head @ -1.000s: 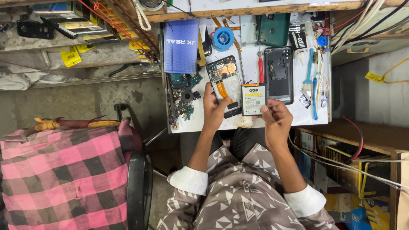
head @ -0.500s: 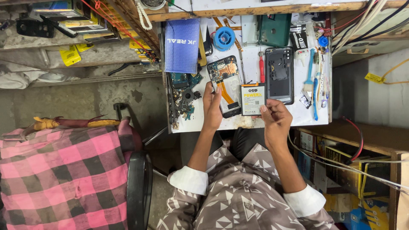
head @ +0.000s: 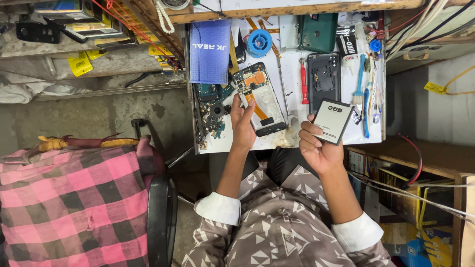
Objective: The person works on an opened Samsung smartphone at a cluttered repair bench, prying the old battery out of the phone body by hand. They unwrap a new replacement battery from its packaging, connect and seat it inside the phone, then close the phone and power it on, holding it as the Samsung Galaxy M11 boot screen appears.
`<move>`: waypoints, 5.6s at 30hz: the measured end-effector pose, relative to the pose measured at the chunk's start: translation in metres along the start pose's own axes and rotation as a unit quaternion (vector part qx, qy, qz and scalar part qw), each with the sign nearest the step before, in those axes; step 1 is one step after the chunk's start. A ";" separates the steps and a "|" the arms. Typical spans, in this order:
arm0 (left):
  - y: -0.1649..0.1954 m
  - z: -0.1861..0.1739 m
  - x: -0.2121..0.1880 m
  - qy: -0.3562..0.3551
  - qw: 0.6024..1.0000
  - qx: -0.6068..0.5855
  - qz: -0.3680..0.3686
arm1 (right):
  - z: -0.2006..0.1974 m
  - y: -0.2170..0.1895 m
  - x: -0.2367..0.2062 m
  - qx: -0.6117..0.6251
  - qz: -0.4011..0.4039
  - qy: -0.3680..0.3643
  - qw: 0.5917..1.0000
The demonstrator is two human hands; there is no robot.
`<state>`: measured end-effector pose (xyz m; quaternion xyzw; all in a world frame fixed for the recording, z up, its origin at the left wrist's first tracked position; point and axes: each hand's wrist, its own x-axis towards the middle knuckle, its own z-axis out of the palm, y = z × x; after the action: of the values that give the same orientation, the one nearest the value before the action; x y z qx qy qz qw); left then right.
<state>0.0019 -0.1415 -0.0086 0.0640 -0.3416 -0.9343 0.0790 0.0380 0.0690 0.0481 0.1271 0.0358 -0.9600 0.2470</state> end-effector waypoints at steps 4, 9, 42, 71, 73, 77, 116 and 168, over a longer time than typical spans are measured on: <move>0.000 0.000 -0.001 0.001 1.000 0.006 0.001 | 0.006 0.005 0.000 -0.019 0.014 -0.008 1.000; -0.002 -0.002 -0.002 0.004 1.000 0.000 -0.007 | 0.007 0.007 0.000 -0.073 -0.004 0.016 0.997; 0.002 -0.010 0.003 0.000 0.998 -0.059 -0.026 | -0.017 0.037 0.014 -0.653 -0.185 0.182 0.711; -0.007 -0.012 0.003 -0.008 0.999 -0.028 -0.013 | -0.017 0.023 0.013 -0.559 -0.119 0.157 0.806; -0.009 -0.013 0.002 -0.009 0.999 -0.030 -0.016 | -0.016 0.024 0.013 -0.565 -0.117 0.162 0.800; -0.010 -0.014 0.000 -0.013 0.999 -0.033 -0.017 | -0.011 0.027 0.014 -0.602 -0.117 0.164 0.773; -0.017 0.000 -0.002 0.013 0.999 0.022 -0.037 | 0.087 -0.001 -0.014 -0.631 -0.318 0.074 0.703; -0.035 -0.002 -0.009 -0.016 0.997 0.071 -0.008 | 0.100 -0.009 -0.038 -0.637 -0.347 0.051 0.687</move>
<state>0.0079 -0.1146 -0.0327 0.0575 -0.4078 -0.9092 0.0614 0.0430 0.0818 0.1550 -0.0338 0.6928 -0.7154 -0.0839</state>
